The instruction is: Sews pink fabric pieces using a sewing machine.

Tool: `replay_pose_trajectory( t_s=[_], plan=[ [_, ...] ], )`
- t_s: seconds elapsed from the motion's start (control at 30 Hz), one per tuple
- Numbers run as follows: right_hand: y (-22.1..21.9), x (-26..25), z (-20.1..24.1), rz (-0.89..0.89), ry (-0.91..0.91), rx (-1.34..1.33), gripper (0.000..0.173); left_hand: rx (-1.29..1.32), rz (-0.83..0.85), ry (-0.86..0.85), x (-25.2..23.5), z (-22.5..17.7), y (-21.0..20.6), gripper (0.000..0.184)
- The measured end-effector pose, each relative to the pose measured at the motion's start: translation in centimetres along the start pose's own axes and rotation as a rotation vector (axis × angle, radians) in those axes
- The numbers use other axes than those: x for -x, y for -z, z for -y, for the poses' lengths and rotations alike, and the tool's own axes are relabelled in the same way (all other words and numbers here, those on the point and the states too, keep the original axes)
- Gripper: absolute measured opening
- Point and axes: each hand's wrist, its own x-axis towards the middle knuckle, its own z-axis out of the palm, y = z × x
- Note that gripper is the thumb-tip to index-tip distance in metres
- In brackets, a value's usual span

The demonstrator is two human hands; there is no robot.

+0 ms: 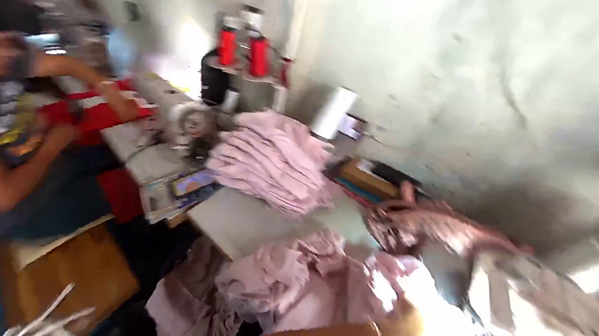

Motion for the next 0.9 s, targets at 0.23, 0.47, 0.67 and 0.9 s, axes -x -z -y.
replay_pose_trajectory(
  t_s=[0.23, 0.47, 0.67, 0.9],
  plan=[
    [-0.6, 0.8, -1.9, -0.117, -0.467, 0.159, 0.029, 0.036, 0.01, 0.038, -1.4, -0.1, 0.2, 0.053],
    [-0.6, 0.6, -2.0, -0.161, -0.438, 0.184, 0.031, -0.096, 0.011, 0.06, -2.7, -0.8, 0.4, 0.043],
    [-0.4, -0.2, -2.1, -0.146, -0.418, 0.248, 0.031, -0.186, 0.038, 0.121, -3.6, -1.1, 0.5, 0.05],
    [-0.3, 0.2, -3.7, -0.163, -0.181, 0.184, 0.027, -0.098, -0.038, 0.059, -3.8, -0.6, -0.8, 0.048]
  ],
)
